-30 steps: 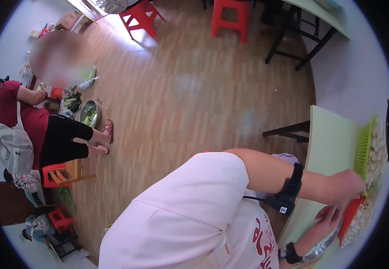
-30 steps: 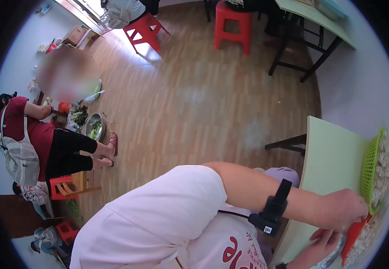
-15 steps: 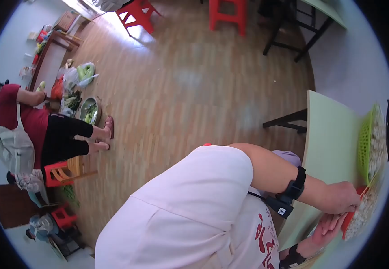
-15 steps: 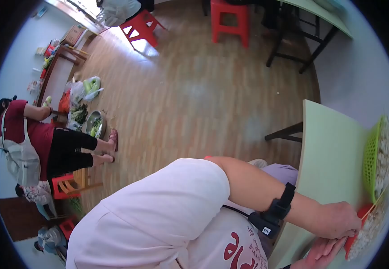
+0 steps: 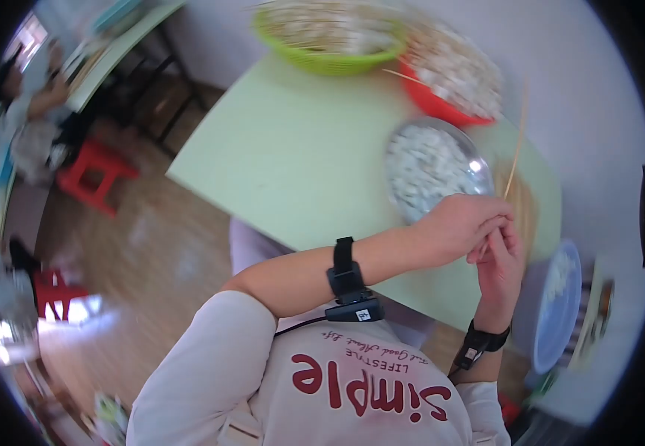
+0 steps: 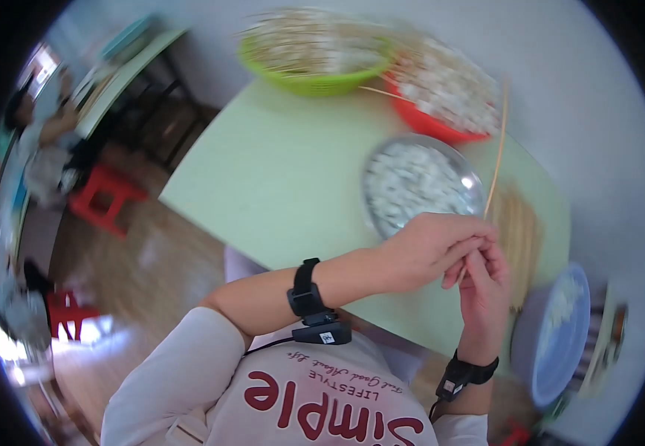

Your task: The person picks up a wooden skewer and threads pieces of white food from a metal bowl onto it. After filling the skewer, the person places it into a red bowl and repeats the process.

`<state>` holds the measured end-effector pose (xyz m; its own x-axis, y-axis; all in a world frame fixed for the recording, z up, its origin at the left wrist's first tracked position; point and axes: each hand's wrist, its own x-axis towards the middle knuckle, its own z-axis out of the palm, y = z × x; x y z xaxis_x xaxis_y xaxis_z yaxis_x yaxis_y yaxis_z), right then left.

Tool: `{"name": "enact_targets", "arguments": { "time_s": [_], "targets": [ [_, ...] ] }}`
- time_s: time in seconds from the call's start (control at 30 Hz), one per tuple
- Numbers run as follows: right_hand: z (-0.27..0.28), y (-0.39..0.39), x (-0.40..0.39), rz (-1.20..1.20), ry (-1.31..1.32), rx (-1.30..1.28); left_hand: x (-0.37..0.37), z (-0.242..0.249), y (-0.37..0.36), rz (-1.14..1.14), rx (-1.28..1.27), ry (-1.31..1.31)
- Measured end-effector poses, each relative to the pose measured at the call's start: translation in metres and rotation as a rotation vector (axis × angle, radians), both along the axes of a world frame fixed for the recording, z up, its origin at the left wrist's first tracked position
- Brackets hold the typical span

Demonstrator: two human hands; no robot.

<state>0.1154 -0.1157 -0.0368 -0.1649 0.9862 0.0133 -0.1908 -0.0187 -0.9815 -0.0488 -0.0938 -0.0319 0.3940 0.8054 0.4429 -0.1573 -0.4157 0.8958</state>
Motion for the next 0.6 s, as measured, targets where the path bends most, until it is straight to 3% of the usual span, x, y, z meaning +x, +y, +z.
{"name": "enact_targets", "arguments": {
  "time_s": [0.07, 0.13, 0.17, 0.37, 0.4, 0.47, 0.53, 0.6],
  "targets": [
    [-0.002, -0.007, 0.005, -0.091, -0.014, -0.01, -0.002, 0.0, 0.008, -0.232, -0.114, 0.026],
    [-0.007, -0.006, 0.002, -0.151, -0.002, -0.013, -0.009, -0.025, 0.026, 0.005, 0.183, -0.062],
    [-0.014, -0.033, 0.068, -0.209, 0.031, 0.002, 0.047, -0.025, 0.013, 0.065, 0.277, -0.066],
    [-0.009, -0.005, 0.078, -0.387, 0.118, 0.17, -0.037, -0.029, 0.081, 0.435, 0.106, 0.604],
    [-0.002, 0.005, 0.075, -0.374, 0.127, 0.155, -0.048, -0.032, 0.086, 0.43, 0.116, 0.613],
    [-0.001, 0.027, 0.074, -0.364, 0.145, 0.143, -0.064, -0.043, 0.095, 0.357, 0.194, 0.982],
    [-0.013, 0.048, 0.075, -0.258, 0.139, 0.217, -0.067, -0.055, 0.099, 0.346, 0.32, 1.046],
    [-0.021, 0.057, 0.062, -0.3, 0.064, 0.263, -0.064, -0.054, 0.098, 0.333, 0.445, 1.108]
  ]
}}
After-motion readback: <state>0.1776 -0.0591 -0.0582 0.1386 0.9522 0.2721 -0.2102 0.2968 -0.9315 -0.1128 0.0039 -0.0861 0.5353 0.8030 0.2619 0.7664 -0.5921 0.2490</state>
